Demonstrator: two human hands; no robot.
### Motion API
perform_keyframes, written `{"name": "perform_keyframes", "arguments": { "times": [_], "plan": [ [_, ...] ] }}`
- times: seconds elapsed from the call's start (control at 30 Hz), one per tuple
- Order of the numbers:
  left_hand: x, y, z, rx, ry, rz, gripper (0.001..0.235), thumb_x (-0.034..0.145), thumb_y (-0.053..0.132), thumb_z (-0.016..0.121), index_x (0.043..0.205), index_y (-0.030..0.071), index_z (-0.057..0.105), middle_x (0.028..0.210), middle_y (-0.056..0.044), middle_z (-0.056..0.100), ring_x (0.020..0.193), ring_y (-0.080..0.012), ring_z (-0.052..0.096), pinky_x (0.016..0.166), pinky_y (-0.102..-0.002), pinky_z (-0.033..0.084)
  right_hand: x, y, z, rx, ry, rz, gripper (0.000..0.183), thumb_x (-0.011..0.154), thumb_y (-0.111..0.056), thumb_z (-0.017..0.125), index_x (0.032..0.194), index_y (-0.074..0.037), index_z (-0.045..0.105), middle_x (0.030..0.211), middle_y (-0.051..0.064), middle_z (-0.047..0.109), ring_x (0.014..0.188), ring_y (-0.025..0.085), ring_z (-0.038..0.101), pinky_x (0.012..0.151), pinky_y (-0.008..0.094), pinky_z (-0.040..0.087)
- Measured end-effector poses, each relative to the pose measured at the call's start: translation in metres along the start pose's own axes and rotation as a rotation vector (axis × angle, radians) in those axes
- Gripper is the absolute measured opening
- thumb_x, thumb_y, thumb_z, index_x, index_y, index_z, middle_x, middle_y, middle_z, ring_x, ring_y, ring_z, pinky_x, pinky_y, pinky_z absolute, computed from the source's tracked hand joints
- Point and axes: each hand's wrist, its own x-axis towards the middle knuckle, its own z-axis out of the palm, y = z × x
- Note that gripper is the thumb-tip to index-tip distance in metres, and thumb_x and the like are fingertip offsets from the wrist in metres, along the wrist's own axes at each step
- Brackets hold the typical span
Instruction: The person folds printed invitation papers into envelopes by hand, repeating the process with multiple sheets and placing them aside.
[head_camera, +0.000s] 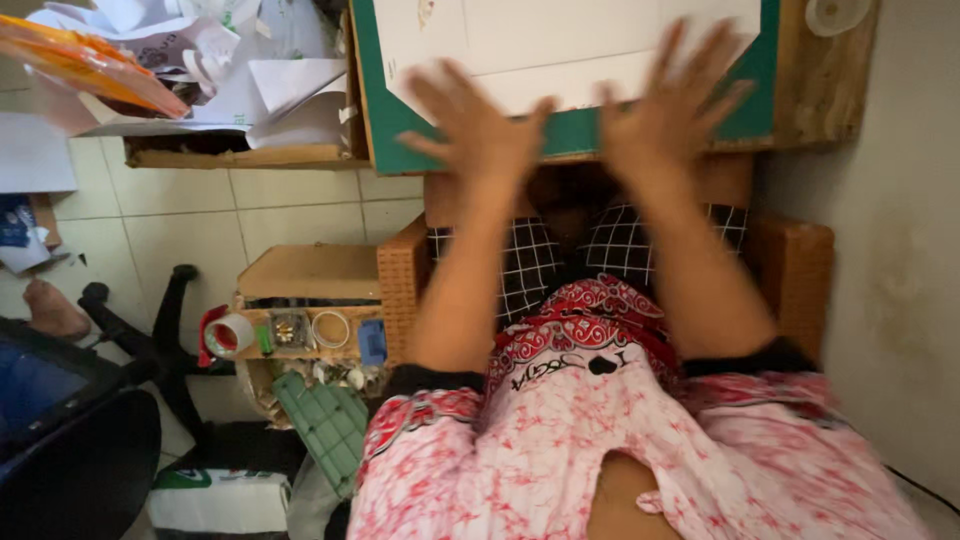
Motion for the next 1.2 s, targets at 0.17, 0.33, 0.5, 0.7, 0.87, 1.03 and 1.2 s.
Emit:
{"name": "perform_keyframes", "arguments": {
  "times": [0.17,0.33,0.5,0.7,0.87,1.03,1.2],
  "plan": [
    [0.039,-0.086,-0.052,-0.056,-0.008,-0.205,0.143,0.070,0.076,0.082,0.164,0.012,-0.006,0.164,-0.036,-0.018,0.154,-0.0466,-0.020,0.113,-0.079,-0.009,0.013,0.079,-0.036,0.006,-0.035,-0.016,0.067,0.119,-0.031,0.043,0.176,-0.013,0.012,0.183,0.018,0.019,0.163,0.048,0.006,0.127,0.074,0.006],
    [0.037,-0.097,-0.036,-0.181,0.116,0.107,0.114,0.079,0.048,0.083,0.168,0.020,0.017,0.178,-0.011,0.022,0.157,-0.0476,0.014,0.118,-0.078,0.001,0.012,0.092,-0.028,0.043,0.117,-0.087,0.066,0.115,-0.027,0.053,0.171,-0.008,0.024,0.171,0.022,0.033,0.156,0.049,0.018,0.118,0.074,0.013],
    [0.022,-0.096,-0.033,0.001,0.279,0.417,0.102,0.073,0.047,0.087,0.151,0.005,0.038,0.136,-0.021,0.057,0.129,-0.0399,0.047,0.111,-0.065,0.024,-0.011,0.058,-0.035,0.106,0.292,-0.222,0.024,0.109,-0.020,0.062,0.122,0.000,0.064,0.125,0.024,0.058,0.122,0.046,0.051,0.108,0.060,0.038],
    [-0.068,-0.023,0.038,-0.041,0.066,0.647,0.026,0.088,0.024,0.081,0.109,0.016,0.068,0.099,-0.012,0.073,0.095,-0.0317,0.067,0.084,-0.048,0.050,-0.035,-0.030,-0.052,0.559,-0.192,-0.559,0.029,0.093,-0.020,0.068,0.113,-0.001,0.073,0.092,0.018,0.063,0.074,0.033,0.064,0.066,0.045,0.053],
    [-0.050,-0.023,0.004,-0.377,0.409,0.528,0.076,0.075,0.029,0.087,0.137,-0.002,0.056,0.123,-0.028,0.061,0.114,-0.0446,0.057,0.100,-0.052,0.042,-0.001,0.019,-0.073,0.161,0.166,-0.644,0.011,0.100,-0.010,0.075,0.110,-0.013,0.079,0.104,0.009,0.068,0.084,0.029,0.069,0.071,0.040,0.055],
    [0.023,-0.079,-0.062,-0.123,0.408,0.704,0.057,0.077,0.016,0.081,0.130,0.007,0.064,0.132,-0.017,0.065,0.127,-0.0386,0.058,0.111,-0.052,0.035,0.016,0.072,-0.080,0.173,0.144,-0.698,0.016,0.100,-0.006,0.082,0.111,-0.017,0.081,0.101,0.006,0.067,0.088,0.023,0.068,0.073,0.035,0.055],
    [0.030,-0.103,-0.069,-0.236,0.045,0.937,0.027,0.078,0.019,0.085,0.102,0.011,0.074,0.126,-0.005,0.073,0.131,-0.0297,0.060,0.112,-0.046,0.037,0.037,0.094,-0.065,0.325,-0.002,-0.697,0.019,0.089,-0.015,0.086,0.107,-0.017,0.081,0.102,0.002,0.068,0.091,0.024,0.059,0.082,0.035,0.049]
  ]
}}
